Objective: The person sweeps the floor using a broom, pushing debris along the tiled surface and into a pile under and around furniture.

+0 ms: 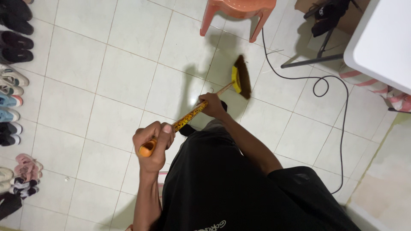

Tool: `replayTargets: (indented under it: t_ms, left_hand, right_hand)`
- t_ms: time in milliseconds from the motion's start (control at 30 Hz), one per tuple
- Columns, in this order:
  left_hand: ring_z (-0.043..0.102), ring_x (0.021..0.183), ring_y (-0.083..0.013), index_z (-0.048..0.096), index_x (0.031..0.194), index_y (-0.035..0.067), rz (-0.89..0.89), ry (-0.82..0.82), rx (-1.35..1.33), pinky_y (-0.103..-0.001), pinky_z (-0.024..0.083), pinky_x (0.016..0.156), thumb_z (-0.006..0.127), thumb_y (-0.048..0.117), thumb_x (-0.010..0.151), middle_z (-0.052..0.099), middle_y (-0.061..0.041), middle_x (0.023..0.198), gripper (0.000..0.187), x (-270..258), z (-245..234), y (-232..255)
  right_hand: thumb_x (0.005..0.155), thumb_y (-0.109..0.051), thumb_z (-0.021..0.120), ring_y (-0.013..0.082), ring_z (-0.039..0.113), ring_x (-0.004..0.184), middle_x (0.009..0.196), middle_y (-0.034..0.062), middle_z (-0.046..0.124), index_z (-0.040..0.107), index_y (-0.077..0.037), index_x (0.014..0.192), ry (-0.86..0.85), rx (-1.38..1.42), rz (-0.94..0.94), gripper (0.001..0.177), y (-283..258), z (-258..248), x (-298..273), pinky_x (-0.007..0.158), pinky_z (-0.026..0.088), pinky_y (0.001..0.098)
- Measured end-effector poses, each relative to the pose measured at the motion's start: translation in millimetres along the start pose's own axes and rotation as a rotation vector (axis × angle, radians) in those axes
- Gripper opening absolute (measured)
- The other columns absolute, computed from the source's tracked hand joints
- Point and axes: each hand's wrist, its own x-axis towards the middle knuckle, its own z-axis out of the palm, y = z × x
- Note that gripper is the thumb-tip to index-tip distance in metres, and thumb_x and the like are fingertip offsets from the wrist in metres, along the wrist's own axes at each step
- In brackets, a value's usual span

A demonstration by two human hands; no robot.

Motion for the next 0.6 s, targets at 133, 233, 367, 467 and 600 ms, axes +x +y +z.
replayTargets:
  t_ms: [133, 233, 367, 467, 600]
  left_hand:
    - [0.038, 0.048, -0.0082, 0.032, 0.062, 0.012, -0.007, 0.012, 0.023, -0.027, 0.031, 0.048, 0.057, -0.001, 0.101, 0.04, 0.0, 0.052, 0.048, -16, -22, 14]
    - [0.035, 0.047, -0.0071, 0.029, 0.062, 0.011, -0.001, -0.007, 0.077, -0.026, 0.028, 0.046, 0.056, -0.004, 0.097, 0.04, -0.001, 0.052, 0.047, -24, -41, 20]
    - [0.036, 0.048, -0.007, 0.029, 0.062, 0.011, 0.037, -0.008, 0.096, -0.026, 0.027, 0.046, 0.057, -0.005, 0.097, 0.039, -0.001, 0.053, 0.047, -35, -64, 27]
    - [0.036, 0.049, -0.0071, 0.029, 0.063, 0.011, 0.065, -0.023, 0.102, -0.027, 0.027, 0.048, 0.057, -0.005, 0.097, 0.039, -0.001, 0.054, 0.047, -41, -80, 33]
    - [0.035, 0.046, -0.0067, 0.029, 0.061, 0.012, 0.12, -0.042, 0.178, -0.027, 0.024, 0.046, 0.058, -0.006, 0.095, 0.038, 0.0, 0.051, 0.048, -45, -94, 36]
  right_hand:
    - [0.072, -0.018, 0.079, 0.0274, 0.056, 0.058, 0.058, 0.0082, 0.055, 0.048, -0.01, 0.062, -0.003, 0.019, -0.01, 0.033, -25, 28, 5, 0.056, 0.044, 0.0404]
    - [0.078, -0.014, 0.076, 0.028, 0.05, 0.055, 0.056, 0.0108, 0.048, 0.043, -0.007, 0.061, -0.028, -0.011, -0.002, 0.038, -36, 50, 9, 0.057, 0.041, 0.0409]
    - [0.076, -0.014, 0.077, 0.0282, 0.047, 0.054, 0.055, 0.0108, 0.047, 0.042, -0.007, 0.061, -0.053, -0.022, 0.04, 0.039, -47, 81, 14, 0.055, 0.039, 0.0417]
    - [0.076, -0.015, 0.077, 0.0274, 0.048, 0.054, 0.054, 0.0098, 0.048, 0.042, -0.008, 0.061, -0.051, -0.018, 0.019, 0.038, -55, 99, 18, 0.055, 0.04, 0.0415]
    - [0.077, -0.017, 0.078, 0.0273, 0.05, 0.058, 0.057, 0.0101, 0.049, 0.042, -0.008, 0.062, -0.033, -0.01, -0.05, 0.04, -67, 106, 27, 0.055, 0.041, 0.0419]
